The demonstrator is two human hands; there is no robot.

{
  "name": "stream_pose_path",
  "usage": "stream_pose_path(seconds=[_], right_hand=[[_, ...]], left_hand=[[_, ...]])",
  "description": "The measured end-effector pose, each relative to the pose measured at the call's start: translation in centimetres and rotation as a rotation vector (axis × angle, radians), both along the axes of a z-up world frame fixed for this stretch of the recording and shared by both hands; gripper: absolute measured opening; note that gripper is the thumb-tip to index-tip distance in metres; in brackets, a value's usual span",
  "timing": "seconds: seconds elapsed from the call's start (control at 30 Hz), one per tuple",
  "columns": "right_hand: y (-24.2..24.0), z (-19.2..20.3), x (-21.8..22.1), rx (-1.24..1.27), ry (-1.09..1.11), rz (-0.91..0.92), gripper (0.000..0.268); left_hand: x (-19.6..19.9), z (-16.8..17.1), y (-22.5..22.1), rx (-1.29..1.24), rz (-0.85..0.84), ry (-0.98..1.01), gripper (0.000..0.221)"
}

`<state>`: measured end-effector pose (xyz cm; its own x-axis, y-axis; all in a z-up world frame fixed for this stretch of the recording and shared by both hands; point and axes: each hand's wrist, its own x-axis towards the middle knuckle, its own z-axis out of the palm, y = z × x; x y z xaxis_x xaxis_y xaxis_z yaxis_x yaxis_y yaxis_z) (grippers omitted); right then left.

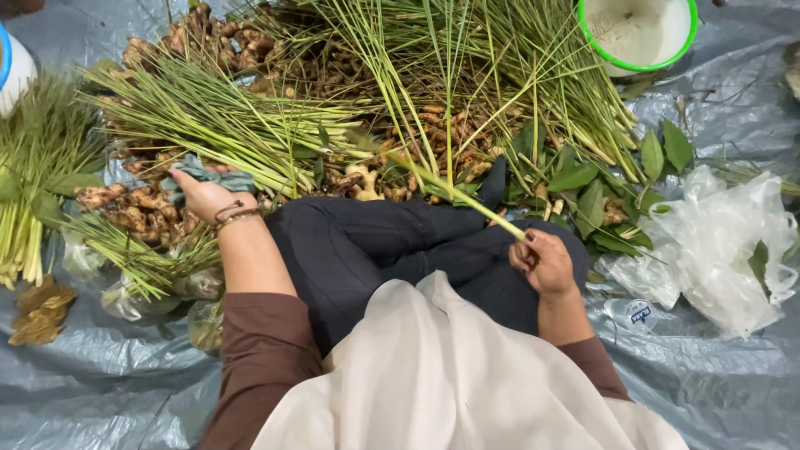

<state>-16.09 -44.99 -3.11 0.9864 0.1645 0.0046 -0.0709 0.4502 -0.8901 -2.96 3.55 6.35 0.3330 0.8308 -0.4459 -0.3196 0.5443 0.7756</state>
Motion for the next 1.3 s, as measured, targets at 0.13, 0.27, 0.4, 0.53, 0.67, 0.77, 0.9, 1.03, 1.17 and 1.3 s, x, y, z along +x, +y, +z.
stream_pose_path(seconds=[0.13, 0.27, 0.4, 0.53, 0.67, 0.77, 0.9, 1.03, 1.17, 1.3], right_hand=[[3.7, 0.4, 2.8, -0.195, -0.226, -0.042, 0.044], [10.5, -2.4, 3.1, -0.178, -0.265, 0.027, 0.046], [14.2, -3.9, 1.8, -0.310, -0.113, 0.223, 0.052], [14.0, -5.7, 0.5, -0.143, 0.104, 0.341, 0.052], [14.2, -4.7, 0.3, -0.135, 0.170, 0.470, 0.051], [13.3, -5.6, 2.2, -0.416, -0.029, 0.370, 0.035], [11.8, -3.9, 4.1, -0.542, -0.137, -0.004, 0.022], [13.6, 2.5, 5.3, -0.484, -0.240, -0.049, 0.028], [14.4, 1.3, 5.9, -0.323, -0.158, -0.148, 0.028], [13.9, -0.6, 7.0, -0.057, -0.083, -0.238, 0.040]], left_hand=[[-0.9, -5.8, -5.8, 0.085, -0.302, 0.041, 0.044], [-3.3, -10.5, -13.4, -0.042, -0.639, 0.068, 0.049], [-7.1, -12.4, -16.1, 0.964, -1.137, 0.173, 0.064], [-8.6, -10.7, -17.0, 0.852, -1.279, 0.018, 0.036], [-8.0, -13.3, -18.5, 0.573, -1.218, 0.181, 0.053], [-7.3, -9.1, -19.1, 0.496, -1.154, -0.144, 0.054], [-9.2, -8.7, -19.2, 0.636, -1.240, -0.086, 0.039], [-10.3, -9.9, -19.8, 0.820, -1.434, -0.130, 0.020], [-11.2, -13.9, -21.2, 0.806, -1.485, -0.093, 0.021], [-10.7, -13.6, -20.9, 0.761, -1.543, -0.102, 0.020]])
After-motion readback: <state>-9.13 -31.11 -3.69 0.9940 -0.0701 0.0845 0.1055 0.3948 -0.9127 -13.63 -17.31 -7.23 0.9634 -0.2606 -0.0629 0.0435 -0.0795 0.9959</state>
